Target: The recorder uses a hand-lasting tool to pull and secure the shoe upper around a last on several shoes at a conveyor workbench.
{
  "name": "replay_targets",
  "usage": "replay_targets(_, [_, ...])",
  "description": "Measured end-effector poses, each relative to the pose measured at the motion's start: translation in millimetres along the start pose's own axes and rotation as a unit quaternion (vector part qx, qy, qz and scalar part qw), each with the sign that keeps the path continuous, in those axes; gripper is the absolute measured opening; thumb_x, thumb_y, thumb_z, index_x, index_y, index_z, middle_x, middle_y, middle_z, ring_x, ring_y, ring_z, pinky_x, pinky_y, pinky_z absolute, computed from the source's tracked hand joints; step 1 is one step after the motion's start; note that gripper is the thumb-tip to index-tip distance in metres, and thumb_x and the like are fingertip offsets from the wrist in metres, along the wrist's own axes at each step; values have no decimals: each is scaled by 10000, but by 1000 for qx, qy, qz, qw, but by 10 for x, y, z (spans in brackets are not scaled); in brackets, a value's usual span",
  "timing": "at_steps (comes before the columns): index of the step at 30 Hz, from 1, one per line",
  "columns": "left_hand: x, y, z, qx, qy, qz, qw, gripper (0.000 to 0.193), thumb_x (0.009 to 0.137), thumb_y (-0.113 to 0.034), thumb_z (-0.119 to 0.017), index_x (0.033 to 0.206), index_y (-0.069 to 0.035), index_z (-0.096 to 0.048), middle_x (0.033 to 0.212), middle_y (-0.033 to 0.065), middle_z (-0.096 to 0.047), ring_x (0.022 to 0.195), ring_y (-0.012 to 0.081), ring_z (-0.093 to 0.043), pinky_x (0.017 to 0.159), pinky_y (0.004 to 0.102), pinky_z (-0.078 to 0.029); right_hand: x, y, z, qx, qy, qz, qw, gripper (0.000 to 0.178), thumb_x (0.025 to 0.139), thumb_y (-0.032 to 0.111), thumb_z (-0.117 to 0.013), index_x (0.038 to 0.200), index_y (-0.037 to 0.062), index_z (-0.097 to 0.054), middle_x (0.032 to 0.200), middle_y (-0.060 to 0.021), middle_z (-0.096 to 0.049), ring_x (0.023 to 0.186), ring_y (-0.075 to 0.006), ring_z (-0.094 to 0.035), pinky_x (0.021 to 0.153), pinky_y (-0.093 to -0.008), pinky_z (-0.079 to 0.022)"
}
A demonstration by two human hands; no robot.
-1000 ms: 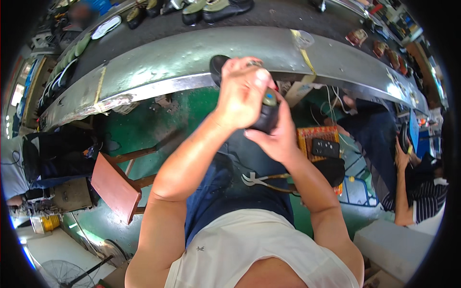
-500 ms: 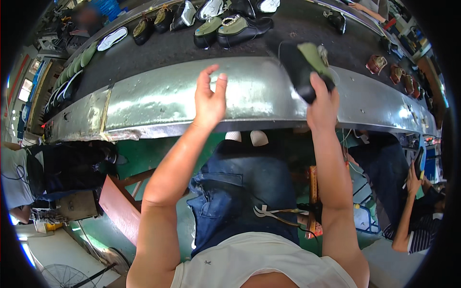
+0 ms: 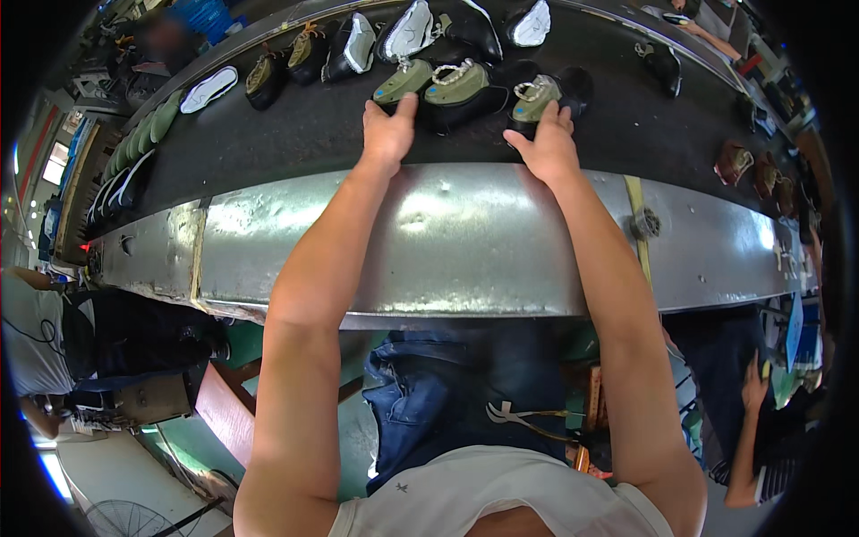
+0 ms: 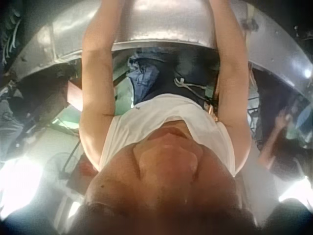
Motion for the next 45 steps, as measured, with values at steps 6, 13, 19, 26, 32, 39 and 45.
replay_targets(6, [409,124,199,59,3,-81,995,648,968,-554,-581,1191,50,-657,1095,147,-696,963,242,-681,813,340,-520,127,-69,162,64,-71,26,995,819,917,430,-684,1449,-106,-365,1400,-395,-468,1182,-484,-594,1004,-485,-496])
replay_targets(13, [1018,252,313,4,6,-44,999,491,982,-464,-635,1134,-1,-694,980,59,-691,860,142,-617,705,302,-479,122,-130,-79,13,-75,66,995,801,926,352,-675,1449,-155,-342,1465,-425,-373,1360,-483,-449,1091,-462,-445])
replay_targets(19, [1633,-180,-3,8,6,-164,986,531,942,-400,-690,1191,68,-676,998,81,-698,877,147,-597,799,288,-484,136,-136,-83,48,-83,71,993,789,909,277,-694,1438,-168,-314,1447,-451,-364,1289,-542,-493,1036,-479,-498])
replay_targets(26, [1702,-1131,-1073,255,81,-199,943,595,896,-477,-688,1156,58,-707,1056,184,-733,996,247,-680,910,350,-495,55,-76,66,32,-54,84,995,580,937,58,-432,1438,-217,-333,1485,-381,-400,1419,-518,-361,1185,-527,-334])
replay_targets(32, [1698,-1244,-1614,330,152,-201,910,556,888,-492,-674,1125,8,-731,1014,176,-748,967,285,-704,889,375,-510,56,-77,65,47,-25,71,996,618,933,85,-487,1451,-209,-323,1483,-429,-358,1403,-554,-363,1182,-514,-338])
replay_targets(39, [1853,-1167,-1273,393,114,-179,895,586,880,-520,-671,1137,3,-732,1004,175,-753,968,287,-714,900,383,-510,83,-92,59,23,-3,82,996,621,941,78,-476,1460,-211,-295,1476,-468,-319,1392,-574,-363,1183,-505,-339])
replay_targets(45, [2035,-1137,-1769,326,101,-81,936,830,843,-619,-704,1242,106,-643,1279,214,-659,1152,306,-642,972,402,-477,104,-97,35,-1,-6,82,997,624,942,81,-477,1458,-215,-290,1476,-475,-307,1391,-577,-361,1186,-503,-336])
Point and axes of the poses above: each hand's wrist, its own x-axis towards the middle knuckle, its own z-axis out of the back of the hand, y = z × x, the point moved 1 cm from there along x, towards the middle knuckle
